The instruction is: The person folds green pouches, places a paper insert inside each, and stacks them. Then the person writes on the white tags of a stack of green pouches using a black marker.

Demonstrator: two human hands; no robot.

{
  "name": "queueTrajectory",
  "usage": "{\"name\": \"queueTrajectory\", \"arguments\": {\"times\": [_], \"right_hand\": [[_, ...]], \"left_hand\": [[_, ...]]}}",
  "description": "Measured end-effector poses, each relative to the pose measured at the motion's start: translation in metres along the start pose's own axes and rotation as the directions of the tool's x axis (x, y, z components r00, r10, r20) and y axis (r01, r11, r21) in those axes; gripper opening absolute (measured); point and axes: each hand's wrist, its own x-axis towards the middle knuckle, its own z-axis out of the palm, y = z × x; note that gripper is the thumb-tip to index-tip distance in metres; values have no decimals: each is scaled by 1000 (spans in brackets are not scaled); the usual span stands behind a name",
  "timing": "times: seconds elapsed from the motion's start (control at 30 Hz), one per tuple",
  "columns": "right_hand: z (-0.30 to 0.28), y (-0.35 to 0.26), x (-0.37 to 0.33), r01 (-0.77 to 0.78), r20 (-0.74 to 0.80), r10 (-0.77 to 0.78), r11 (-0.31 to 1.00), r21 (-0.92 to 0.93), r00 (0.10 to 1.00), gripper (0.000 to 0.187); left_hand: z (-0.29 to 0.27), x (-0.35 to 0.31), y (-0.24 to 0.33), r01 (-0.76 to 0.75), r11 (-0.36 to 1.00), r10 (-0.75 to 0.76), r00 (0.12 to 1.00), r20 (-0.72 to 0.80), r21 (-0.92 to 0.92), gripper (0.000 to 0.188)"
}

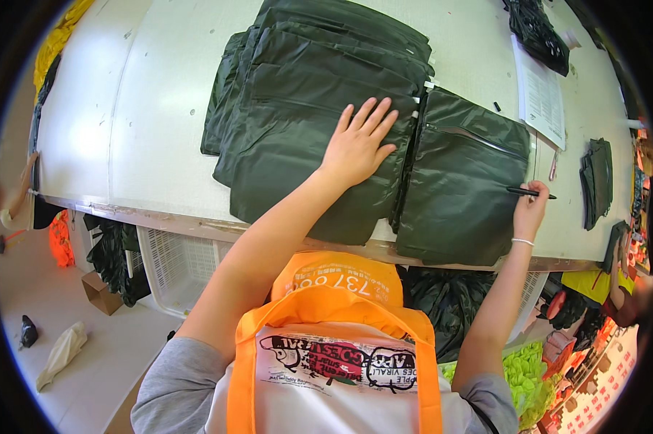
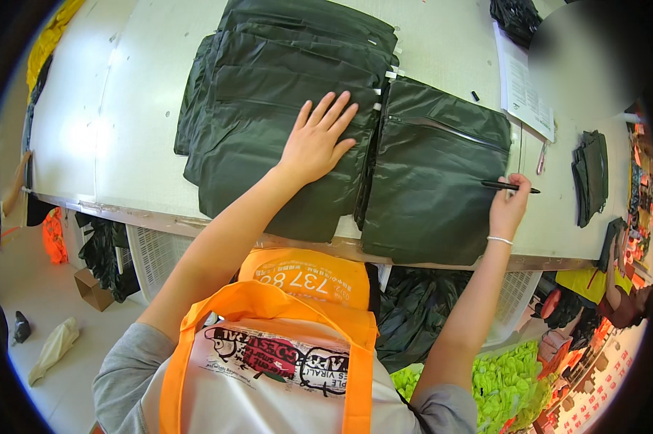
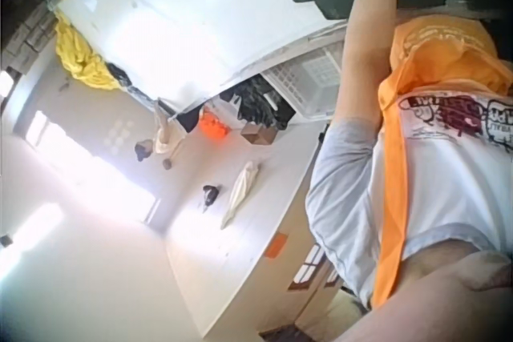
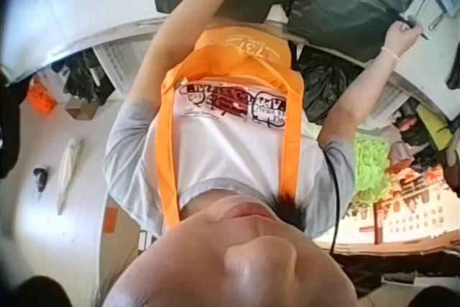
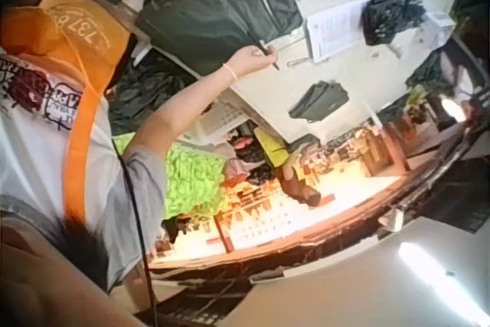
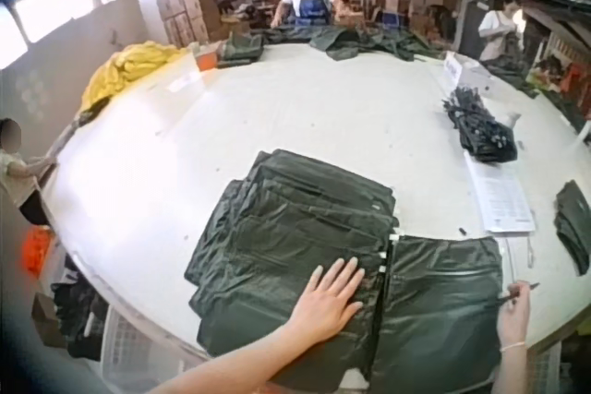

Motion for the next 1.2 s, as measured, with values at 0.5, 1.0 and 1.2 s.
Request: {"name": "queueTrajectory", "arguments": {"times": [0.5,1.0,1.2], "right_hand": [[172,-239,-84,-161,301,-129,619,769,945,11],[203,-244,-83,46,150,-174,786,617,973,12],[203,-243,-83,47,162,-186,784,619,969,12]], "left_hand": [[-44,-56,-32,205,961,-190,977,-94,184,43],[-33,-48,-38,205,953,-201,979,-42,223,39],[-33,-46,-37,205,951,-199,979,-49,230,38]]}}
